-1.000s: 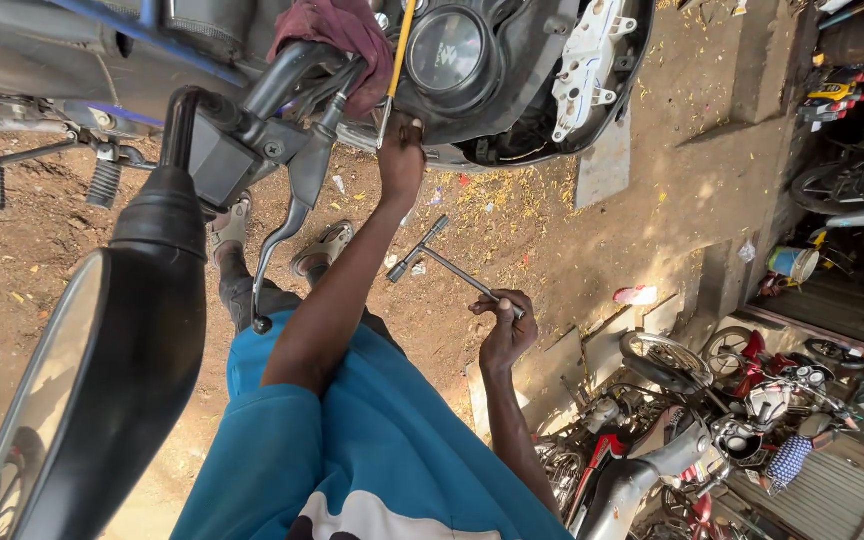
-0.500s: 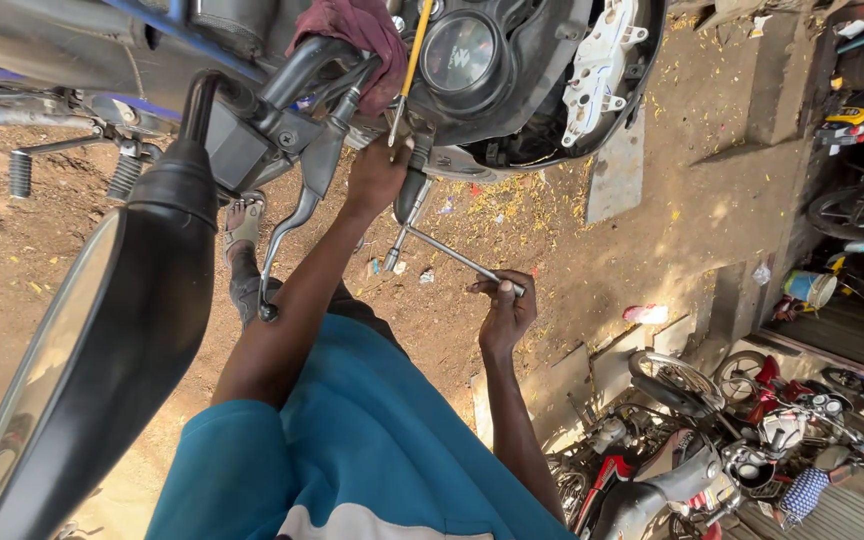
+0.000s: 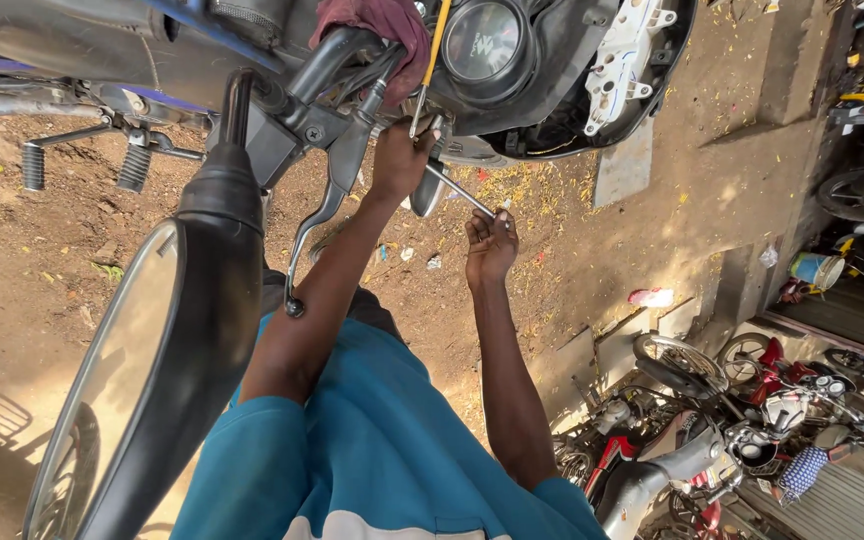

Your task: The recorder is using tools to remove and reattach components of a motorcycle fairing and headlight assembly.

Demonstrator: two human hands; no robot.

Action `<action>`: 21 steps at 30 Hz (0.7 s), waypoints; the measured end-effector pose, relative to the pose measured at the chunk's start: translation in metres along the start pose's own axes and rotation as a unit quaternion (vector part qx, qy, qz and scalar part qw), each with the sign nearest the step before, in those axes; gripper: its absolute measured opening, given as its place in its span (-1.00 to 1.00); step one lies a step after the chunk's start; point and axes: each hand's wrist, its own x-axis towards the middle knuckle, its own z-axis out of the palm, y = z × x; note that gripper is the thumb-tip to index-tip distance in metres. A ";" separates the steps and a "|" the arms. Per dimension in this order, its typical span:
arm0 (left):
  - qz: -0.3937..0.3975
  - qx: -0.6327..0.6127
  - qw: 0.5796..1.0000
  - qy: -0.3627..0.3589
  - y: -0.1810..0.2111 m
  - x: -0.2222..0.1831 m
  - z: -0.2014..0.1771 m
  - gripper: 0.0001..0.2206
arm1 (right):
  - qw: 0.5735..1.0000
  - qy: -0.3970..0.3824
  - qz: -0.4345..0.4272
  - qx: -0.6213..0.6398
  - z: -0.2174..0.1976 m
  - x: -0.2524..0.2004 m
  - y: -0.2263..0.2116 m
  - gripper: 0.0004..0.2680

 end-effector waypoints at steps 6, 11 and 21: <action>0.043 -0.056 0.996 0.050 0.012 0.000 0.005 -0.76 | 0.994 0.041 0.076 0.071 -0.016 0.015 0.020 -0.90; 0.003 0.026 0.998 0.054 0.025 -0.004 0.001 -0.76 | 0.989 0.035 0.111 0.088 -0.029 0.031 0.032 -0.88; -0.005 0.052 0.997 0.063 0.052 -0.013 -0.003 -0.87 | 0.980 0.021 0.169 0.107 -0.020 0.032 0.033 -0.88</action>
